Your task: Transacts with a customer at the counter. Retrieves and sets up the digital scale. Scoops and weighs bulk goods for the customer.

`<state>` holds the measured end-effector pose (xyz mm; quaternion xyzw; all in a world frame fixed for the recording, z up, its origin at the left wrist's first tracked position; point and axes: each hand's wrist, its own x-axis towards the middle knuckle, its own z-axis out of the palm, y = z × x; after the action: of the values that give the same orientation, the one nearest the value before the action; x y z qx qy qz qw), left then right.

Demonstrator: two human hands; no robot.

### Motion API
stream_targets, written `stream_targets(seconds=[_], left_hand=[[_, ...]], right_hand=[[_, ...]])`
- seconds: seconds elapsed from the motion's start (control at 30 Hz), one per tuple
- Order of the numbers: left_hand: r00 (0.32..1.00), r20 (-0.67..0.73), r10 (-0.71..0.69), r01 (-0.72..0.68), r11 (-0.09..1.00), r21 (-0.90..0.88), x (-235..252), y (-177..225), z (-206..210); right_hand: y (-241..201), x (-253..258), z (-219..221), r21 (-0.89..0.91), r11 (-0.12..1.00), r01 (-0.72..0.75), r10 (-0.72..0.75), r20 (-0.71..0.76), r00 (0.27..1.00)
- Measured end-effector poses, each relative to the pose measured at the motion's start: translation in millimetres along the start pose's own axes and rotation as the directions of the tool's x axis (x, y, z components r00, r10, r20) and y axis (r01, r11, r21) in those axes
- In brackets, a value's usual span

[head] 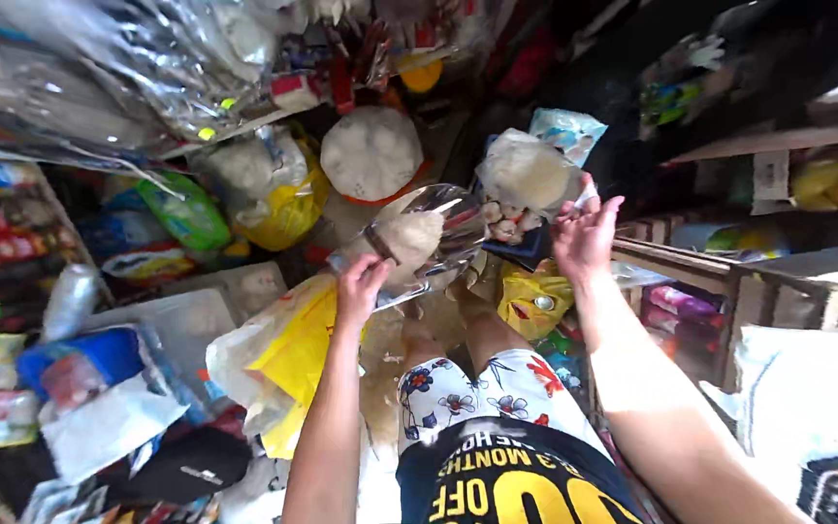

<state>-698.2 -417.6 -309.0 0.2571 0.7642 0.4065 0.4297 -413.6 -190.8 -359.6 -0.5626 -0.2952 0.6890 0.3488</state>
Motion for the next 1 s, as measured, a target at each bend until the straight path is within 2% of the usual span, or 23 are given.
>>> stream_targets(seconds=[0.13, 0.3, 0.43, 0.53, 0.6, 0.67, 0.7, 0.77, 0.83, 0.9, 1.0], left_hand=[[0.991, 0.124, 0.046, -0.087, 0.933, 0.349, 73.8, 45.5, 60.0], [0.956, 0.290, 0.046, -0.241, 0.688, 0.685, 119.3, 111.4, 129.3], [0.938, 0.335, 0.085, -0.337, 0.443, 0.831, 127.1, 151.8, 180.6], [0.932, 0.352, 0.088, -0.362, 0.244, 0.900, 123.9, 178.4, 202.4], [0.934, 0.349, 0.078, -0.358, 0.154, 0.921, 122.1, 191.6, 207.7], [0.936, 0.339, 0.090, -0.348, 0.121, 0.929, 121.0, 198.0, 205.2], [0.939, 0.330, 0.092, -0.340, 0.129, 0.931, 120.7, 198.8, 200.8], [0.947, 0.302, 0.110, -0.319, 0.218, 0.922, 120.2, 194.9, 186.3], [0.953, 0.261, 0.154, -0.300, 0.370, 0.879, 119.4, 180.4, 163.8], [0.961, 0.237, 0.140, -0.275, 0.548, 0.790, 118.3, 160.4, 135.3], [0.975, 0.183, 0.130, -0.210, 0.814, 0.542, 109.4, 114.7, 91.2]], right_hand=[[0.8, 1.6, -3.1, -0.151, 0.988, 0.012, -0.006, 0.037, 0.999], [0.5, 3.6, -6.1, -0.221, 0.975, 0.035, -0.007, 0.126, 0.992], [2.5, 2.9, -5.9, -0.213, 0.976, 0.035, 0.005, 0.183, 0.983], [0.6, 2.4, -3.3, -0.199, 0.979, 0.036, -0.001, 0.175, 0.984], [-1.3, 3.6, -4.2, -0.179, 0.984, 0.025, 0.005, 0.168, 0.986], [-1.7, 5.0, -3.6, -0.160, 0.987, 0.011, 0.013, 0.147, 0.989], [-2.3, 5.2, -3.5, -0.145, 0.989, 0.000, 0.021, 0.146, 0.989], [-4.4, 5.4, -2.0, -0.110, 0.994, -0.023, 0.038, 0.134, 0.990], [-5.9, 5.0, 0.8, -0.111, 0.993, -0.033, 0.044, 0.096, 0.994], [-7.7, 4.7, 4.2, -0.182, 0.983, -0.013, 0.024, 0.057, 0.998], [-8.1, 7.1, 17.2, -0.309, 0.951, 0.021, -0.047, -0.079, 0.996]])
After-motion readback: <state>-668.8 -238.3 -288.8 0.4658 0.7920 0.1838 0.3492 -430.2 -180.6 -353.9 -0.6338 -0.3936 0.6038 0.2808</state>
